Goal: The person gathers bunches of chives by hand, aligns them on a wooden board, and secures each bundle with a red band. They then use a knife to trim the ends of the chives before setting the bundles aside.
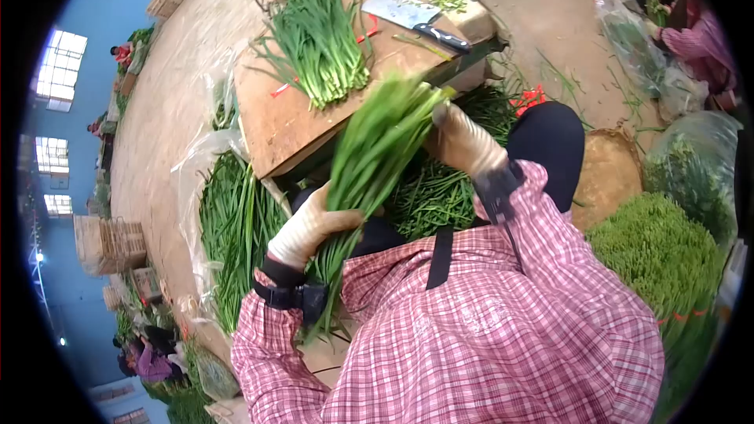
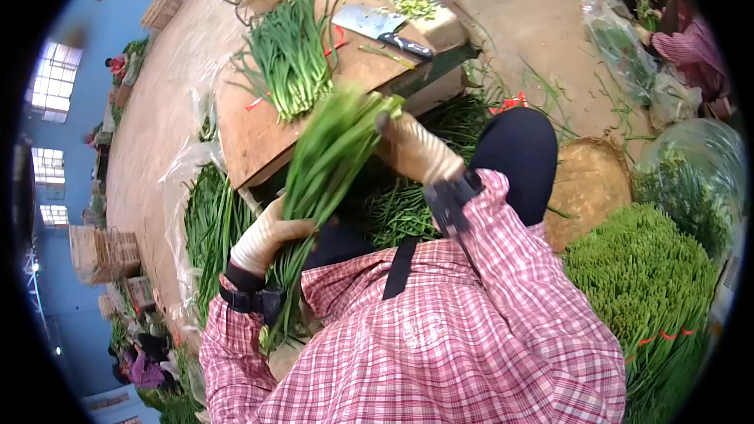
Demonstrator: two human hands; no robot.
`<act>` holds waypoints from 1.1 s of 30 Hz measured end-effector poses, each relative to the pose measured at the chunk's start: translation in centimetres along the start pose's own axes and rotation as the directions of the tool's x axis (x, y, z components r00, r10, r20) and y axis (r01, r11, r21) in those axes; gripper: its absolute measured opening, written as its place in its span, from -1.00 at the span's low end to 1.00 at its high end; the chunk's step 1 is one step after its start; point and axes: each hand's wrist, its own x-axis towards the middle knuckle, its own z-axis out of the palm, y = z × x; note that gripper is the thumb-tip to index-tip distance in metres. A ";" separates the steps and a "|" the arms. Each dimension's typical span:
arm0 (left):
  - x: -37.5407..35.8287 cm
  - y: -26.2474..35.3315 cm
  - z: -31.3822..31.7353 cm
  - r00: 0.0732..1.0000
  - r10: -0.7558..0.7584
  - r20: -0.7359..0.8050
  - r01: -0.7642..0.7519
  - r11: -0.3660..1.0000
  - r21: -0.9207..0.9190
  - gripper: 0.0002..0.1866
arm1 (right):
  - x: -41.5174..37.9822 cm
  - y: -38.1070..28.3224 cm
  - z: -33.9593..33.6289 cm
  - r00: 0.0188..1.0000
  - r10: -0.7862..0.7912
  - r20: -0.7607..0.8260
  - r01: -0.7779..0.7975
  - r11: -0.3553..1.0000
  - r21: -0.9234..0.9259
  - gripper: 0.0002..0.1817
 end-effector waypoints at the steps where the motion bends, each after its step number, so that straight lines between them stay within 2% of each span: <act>1: 1.5 0.4 0.5 0.999 0.019 0.032 -0.024 0.986 0.166 -0.54 | 0.8 -1.7 -0.1 1.000 0.008 -0.015 -0.008 1.000 -0.012 0.04; 3: 4.0 1.5 1.3 0.984 -0.019 0.177 -0.019 0.978 0.207 -0.55 | 2.3 -4.0 0.6 0.997 -0.071 -0.006 0.072 0.996 0.056 -0.02; 4: 5.1 2.6 1.5 0.981 -0.059 0.187 -0.005 0.946 0.325 -0.55 | 2.6 -5.3 0.7 0.996 -0.089 0.004 0.089 0.996 0.015 -0.05; 5: 5.9 3.8 1.7 0.966 -0.123 0.226 0.037 0.936 0.350 -0.54 | 3.0 -6.6 1.0 0.994 -0.105 0.016 0.105 0.994 -0.026 -0.07; 6: 6.8 4.2 1.9 0.961 -0.106 0.255 0.003 0.928 0.372 -0.54 | 3.1 -7.9 1.2 0.992 -0.118 -0.053 0.115 0.992 -0.059 -0.25; 8: 8.3 4.7 2.3 0.949 -0.085 0.303 -0.048 0.913 0.405 -0.53 | 3.3 -9.4 1.4 0.983 -0.132 -0.128 0.118 0.986 -0.114 -0.43; 9: 8.5 5.7 2.3 0.926 -0.123 0.357 -0.033 0.916 0.400 -0.47 | 3.5 -10.2 1.4 0.975 -0.132 -0.176 0.105 0.982 -0.157 -0.50; 10: 8.9 5.7 2.2 0.922 -0.057 0.382 -0.083 0.937 0.340 -0.43 | 3.9 -10.5 1.5 0.952 -0.242 -0.188 0.211 0.962 -0.172 -0.65; 11: 9.1 5.7 1.8 0.917 0.013 0.398 -0.136 0.950 0.282 -0.39 | 3.5 -12.1 2.3 0.933 -0.258 -0.249 0.208 0.955 -0.210 -0.71; 12: 9.3 5.6 0.6 0.919 0.025 0.393 -0.177 0.918 0.356 -0.32 | 3.9 -13.9 2.3 0.948 -0.230 -0.219 0.188 0.963 -0.195 -0.76; 13: 9.0 5.6 -0.5 0.914 0.075 0.400 -0.248 0.882 0.401 -0.38 | 4.2 -15.9 1.4 0.888 -0.307 -0.341 0.234 0.942 -0.240 -0.79; 15: 9.6 3.6 -4.6 0.932 -0.099 0.349 -0.092 0.866 0.492 -0.39 | 4.8 -19.6 -0.2 0.866 -0.326 -0.379 0.220 0.929 -0.297 -0.82; 17: 10.3 1.0 -8.8 0.953 -0.248 0.174 0.060 0.718 0.693 -0.39 | 5.5 -23.4 -2.8 0.827 -0.321 -0.462 0.236 0.943 -0.233 -0.78; 18: 9.3 0.2 -10.2 0.961 -0.211 0.180 0.060 0.793 0.606 -0.40 | 5.2 -24.8 -2.9 0.825 -0.323 -0.463 0.234 0.942 -0.238 -0.79; 19: 8.8 -0.6 -12.0 0.963 -0.203 0.177 0.058 0.798 0.600 -0.40 | 4.9 -26.1 -2.9 0.824 -0.321 -0.467 0.231 0.943 -0.240 -0.80; 20: 8.7 -1.5 -13.6 0.989 -0.116 0.094 0.005 0.653 0.757 -0.40 | 4.5 -28.1 -4.0 0.932 -0.160 -0.326 0.132 0.985 -0.107 -0.82; 21: 8.2 -1.6 -13.6 1.000 -0.012 0.028 -0.019 0.470 0.882 -0.40 | 4.2 -28.3 -3.3 0.909 -0.221 -0.352 0.152 0.965 -0.212 -0.79; 22: 7.6 -1.7 -13.6 0.989 0.026 -0.145 0.130 0.311 0.942 -0.46 | 4.3 -28.1 -2.7 0.872 -0.281 -0.400 0.168 0.941 -0.294 -0.78; 23: 6.8 -1.1 -12.7 0.989 0.031 -0.144 0.127 0.317 0.940 -0.46 | 4.3 -28.1 -2.2 0.829 -0.346 -0.440 0.181 0.909 -0.374 -0.77; 25: 5.5 0.5 -10.2 0.996 0.084 0.036 -0.084 0.697 0.712 -0.54 | 4.2 -28.0 -1.0 0.844 -0.335 -0.419 0.155 0.900 -0.408 -0.78; 26: 4.1 2.2 -7.7 0.984 0.045 0.174 -0.139 0.805 0.577 -0.55 | 4.4 -28.1 -0.3 0.858 -0.325 -0.398 0.137 0.891 -0.433 -0.78; 27: 2.7 3.8 -4.8 0.949 0.030 0.313 -0.167 0.892 0.421 -0.57 | 4.5 -28.3 0.2 0.861 -0.323 -0.393 0.134 0.889 -0.437 -0.78; 29: 0.9 5.4 -0.8 0.832 0.000 0.555 -0.177 0.948 0.265 -0.55 | 5.2 -29.0 1.3 0.984 -0.143 -0.104 0.092 0.918 -0.386 -0.78; 30: 0.9 5.4 1.0 0.737 0.078 0.671 -0.226 0.965 0.136 -0.41 | 5.3 -28.7 3.2 0.991 -0.133 0.020 0.131 0.912 -0.388 -0.80; 31: 1.0 5.5 2.6 0.628 0.167 0.760 -0.261 0.965 0.003 -0.26 | 4.4 -25.5 8.3 0.940 -0.328 0.090 0.328 0.807 -0.491 -0.80; 33: 1.5 4.7 5.5 0.513 0.404 0.757 -0.260 0.914 -0.312 0.14 | 2.4 -19.1 18.7 0.709 -0.671 0.218 0.609 0.426 -0.669 -0.81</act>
